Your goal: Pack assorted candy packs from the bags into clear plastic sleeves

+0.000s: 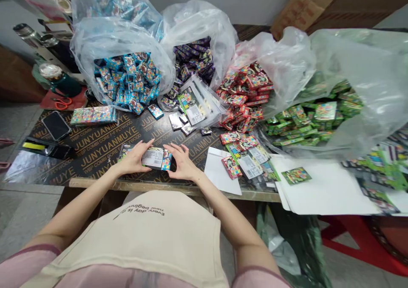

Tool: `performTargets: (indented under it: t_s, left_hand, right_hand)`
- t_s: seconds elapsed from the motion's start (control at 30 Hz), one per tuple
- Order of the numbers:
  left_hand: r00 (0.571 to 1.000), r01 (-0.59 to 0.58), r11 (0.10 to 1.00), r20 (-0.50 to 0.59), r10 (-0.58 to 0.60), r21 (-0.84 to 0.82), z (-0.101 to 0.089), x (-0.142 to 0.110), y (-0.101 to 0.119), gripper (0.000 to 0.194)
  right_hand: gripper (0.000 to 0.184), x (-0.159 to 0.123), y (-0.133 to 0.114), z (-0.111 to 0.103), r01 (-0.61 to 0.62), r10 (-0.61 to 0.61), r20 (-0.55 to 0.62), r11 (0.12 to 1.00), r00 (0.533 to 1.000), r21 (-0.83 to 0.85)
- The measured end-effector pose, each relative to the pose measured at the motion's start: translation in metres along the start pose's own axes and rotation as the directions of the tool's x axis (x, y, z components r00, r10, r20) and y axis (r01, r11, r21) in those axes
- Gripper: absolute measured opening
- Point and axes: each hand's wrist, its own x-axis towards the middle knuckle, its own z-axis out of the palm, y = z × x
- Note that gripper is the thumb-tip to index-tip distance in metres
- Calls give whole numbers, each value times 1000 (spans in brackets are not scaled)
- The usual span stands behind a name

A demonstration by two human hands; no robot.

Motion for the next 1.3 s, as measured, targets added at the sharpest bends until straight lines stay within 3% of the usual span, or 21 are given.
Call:
performTargets:
  t_s: [0.17,0.23,0.3,0.33,0.4,0.43,0.47,0.5,0.57,0.67,0.73,0.8,0.87,0.93,1.03,1.13,1.3]
  left_hand:
    - [997,44,999,-63,-44,9,8,3,-1,115]
    - [997,49,999,-67,-48,18,11,4,-1,116]
    - [997,46,998,-62,-43,35,15,6,0,116]
    - [997,49,998,-62,-46,47,17,7,0,115]
    - [996,69,994,-64,-64,84,22,9,0,115]
    - [995,79,991,-62,-73,110,24,10,-1,115]
    - [995,85,987,-57,-78,137,26,11,-1,114]
    - [995,90,982,-51,-83,164,28,12,-2,112]
    - [994,110,972,-50,-102,208,29,11,-5,110]
    - [982,188,951,-82,-173,246,27,7,-12,105]
    - [972,231,938,-99,-212,260,23,4,-16,102]
    - [972,234,935,-93,-217,265,21,3,-19,100]
    - [976,218,940,-73,-206,263,19,5,-20,100]
    - [977,212,943,-61,-204,256,19,6,-19,100]
    - [971,237,942,-82,-224,238,19,4,-16,100]
    - [967,252,942,-102,-235,221,21,1,-11,101]
    - [985,166,961,-85,-151,219,25,8,6,108]
  right_hand:
    - [101,-6,-4,9,-123,125,-112,992,986,25]
    - [91,-8,-2,9,-111,115,-110,993,987,47]
    - [75,-7,11,3,-205,198,-228,979,953,-9]
    - [69,-6,22,-2,-330,292,-351,943,890,-50]
    - [68,-1,50,-14,-628,477,-585,775,656,-72]
    - [71,2,65,-21,-731,534,-637,680,555,-67]
    - [74,3,78,-28,-787,569,-648,612,506,-77]
    - [74,4,89,-35,-809,589,-632,578,504,-107]
    - [69,1,99,-46,-796,590,-580,576,561,-185]
    - [54,-15,91,-55,-738,569,-497,624,655,-258]
    - [46,-27,82,-56,-623,534,-345,744,772,-243]
    - [46,-36,74,-55,-421,408,-113,895,906,-148]
    - [52,-38,69,-50,-263,265,47,964,963,-45]
    - [57,-37,64,-45,-236,238,59,971,969,-43]
    - [63,-38,51,-34,-344,332,-94,924,939,-166]
    - [86,-43,34,-18,-422,378,-206,873,903,-246]
    - [82,-40,14,-5,-394,328,-323,904,888,-164]
